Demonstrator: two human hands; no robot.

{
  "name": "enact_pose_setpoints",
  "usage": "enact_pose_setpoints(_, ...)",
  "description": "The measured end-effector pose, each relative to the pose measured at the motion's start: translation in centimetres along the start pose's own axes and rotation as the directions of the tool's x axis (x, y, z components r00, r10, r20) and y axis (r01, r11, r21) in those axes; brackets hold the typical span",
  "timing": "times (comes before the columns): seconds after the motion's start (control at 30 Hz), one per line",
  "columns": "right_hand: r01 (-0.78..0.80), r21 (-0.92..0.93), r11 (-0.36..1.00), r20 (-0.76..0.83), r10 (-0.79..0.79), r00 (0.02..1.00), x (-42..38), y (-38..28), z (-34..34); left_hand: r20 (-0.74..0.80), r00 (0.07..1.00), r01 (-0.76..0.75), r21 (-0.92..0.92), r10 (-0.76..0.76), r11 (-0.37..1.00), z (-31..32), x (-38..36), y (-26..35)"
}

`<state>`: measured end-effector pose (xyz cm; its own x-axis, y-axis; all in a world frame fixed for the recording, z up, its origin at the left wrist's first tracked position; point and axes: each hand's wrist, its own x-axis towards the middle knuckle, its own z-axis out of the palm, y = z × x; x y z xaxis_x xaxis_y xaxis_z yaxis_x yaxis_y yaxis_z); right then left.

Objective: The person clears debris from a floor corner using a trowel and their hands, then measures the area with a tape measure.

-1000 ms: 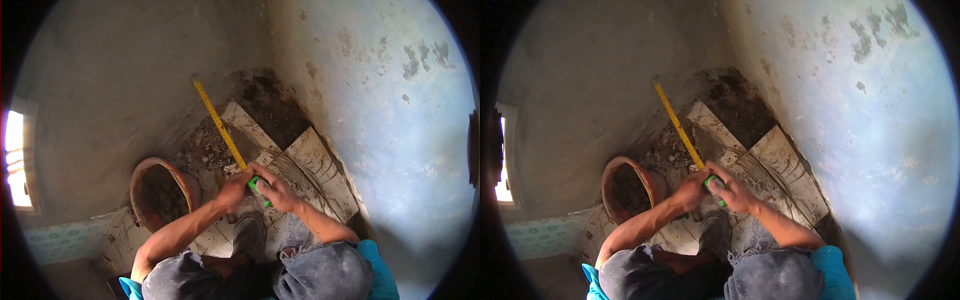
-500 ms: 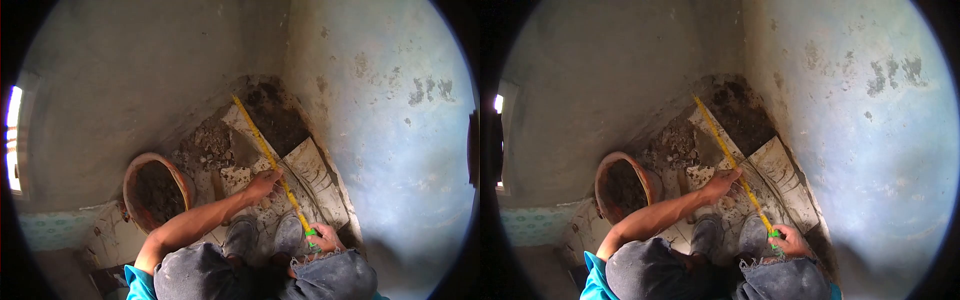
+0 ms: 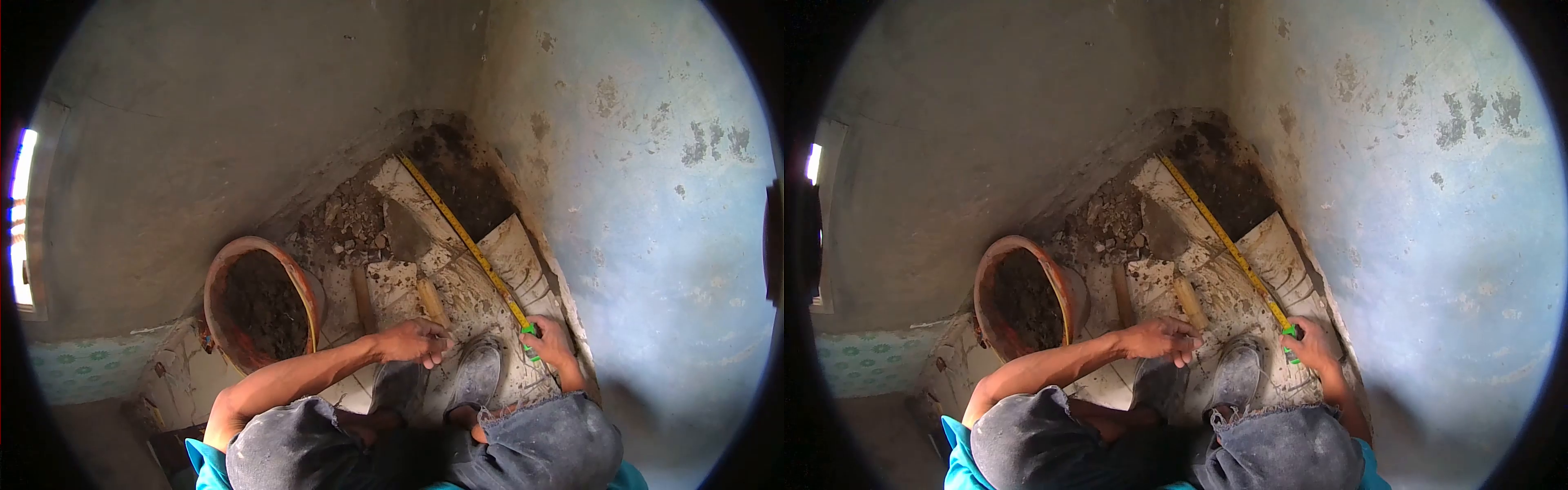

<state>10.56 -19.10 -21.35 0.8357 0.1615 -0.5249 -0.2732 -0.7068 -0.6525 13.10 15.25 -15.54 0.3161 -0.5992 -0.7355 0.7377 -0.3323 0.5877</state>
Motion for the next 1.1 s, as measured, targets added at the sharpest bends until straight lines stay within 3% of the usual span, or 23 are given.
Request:
enact_pose_setpoints(0.23, 0.029, -0.031, 0.999, -0.027, -0.030, 0.999, 0.8, -1.0, 0.4, 0.076, 0.997, 0.010, 0.218, -0.028, 0.976, 0.4, -0.8, -1.4)
enact_pose_setpoints(0.87, 0.075, -0.028, 0.997, -0.032, -0.076, 0.997, 1.9, -1.1, 0.7, 0.087, 0.993, 0.062, 0.193, -0.080, 0.979, 1.0, -1.5, -2.5)
enact_pose_setpoints(1.1, 0.059, -0.039, 0.997, -0.019, -0.060, 0.998, 2.2, -0.8, 0.7, 0.060, 0.998, 0.013, 0.144, -0.021, 0.989, 1.0, -1.0, -3.7)
